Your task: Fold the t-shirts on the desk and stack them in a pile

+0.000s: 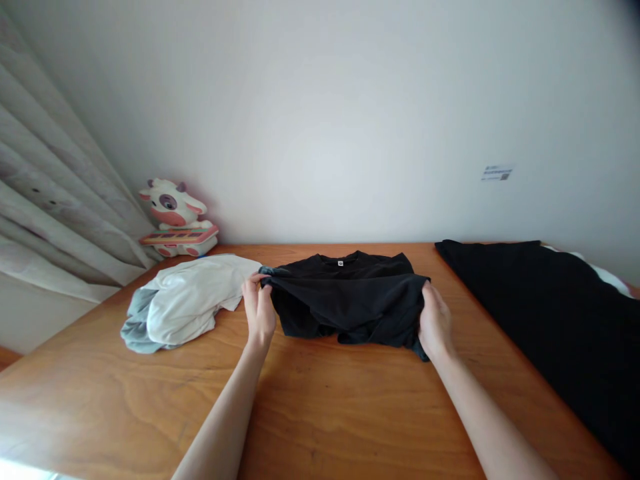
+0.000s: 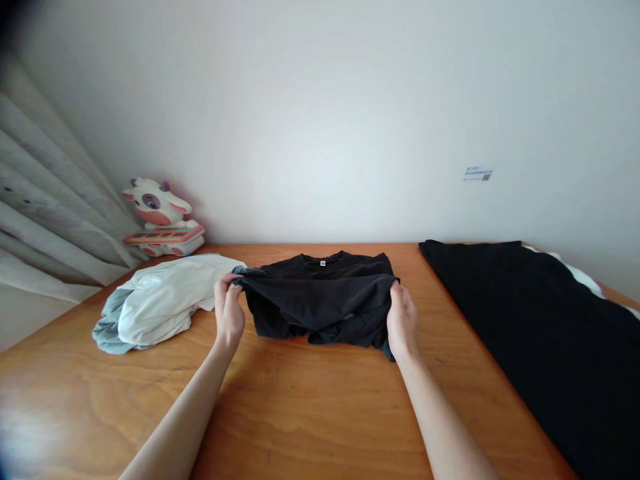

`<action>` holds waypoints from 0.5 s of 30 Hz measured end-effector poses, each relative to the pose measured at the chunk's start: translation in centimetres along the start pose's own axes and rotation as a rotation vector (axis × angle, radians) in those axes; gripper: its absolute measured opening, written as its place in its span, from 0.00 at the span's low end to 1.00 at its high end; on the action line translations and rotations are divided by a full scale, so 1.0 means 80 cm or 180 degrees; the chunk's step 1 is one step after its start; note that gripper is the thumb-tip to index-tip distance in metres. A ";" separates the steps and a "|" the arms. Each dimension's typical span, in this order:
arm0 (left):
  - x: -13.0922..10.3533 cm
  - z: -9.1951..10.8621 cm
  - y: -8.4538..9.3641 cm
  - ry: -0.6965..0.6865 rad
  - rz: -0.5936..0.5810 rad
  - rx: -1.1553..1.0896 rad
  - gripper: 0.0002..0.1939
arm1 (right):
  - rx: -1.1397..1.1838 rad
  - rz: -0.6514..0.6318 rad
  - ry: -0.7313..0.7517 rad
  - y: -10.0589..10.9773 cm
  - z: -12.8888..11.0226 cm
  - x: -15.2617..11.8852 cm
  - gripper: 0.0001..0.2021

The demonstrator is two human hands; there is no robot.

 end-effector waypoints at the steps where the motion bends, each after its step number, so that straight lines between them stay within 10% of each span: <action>1: -0.004 0.002 -0.009 -0.0191 -0.0199 0.0344 0.16 | -0.0297 -0.0237 0.0111 -0.005 -0.004 -0.002 0.22; 7: -0.047 -0.002 -0.070 -0.0776 -0.1300 0.1338 0.41 | -0.1710 -0.1958 0.1211 -0.069 -0.030 -0.054 0.28; 15: -0.063 0.001 -0.091 -0.0883 -0.1452 0.1500 0.09 | -0.2131 -0.2251 0.2341 -0.092 -0.052 -0.085 0.17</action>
Point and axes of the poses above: each hand's wrist, its own x-axis towards the middle knuckle, its own y-axis out of the back of the hand, z = x × y, the point moved 10 cm from there along x, towards the middle knuckle, and after that the axes turned 8 degrees about y, right-handed, at the moved point
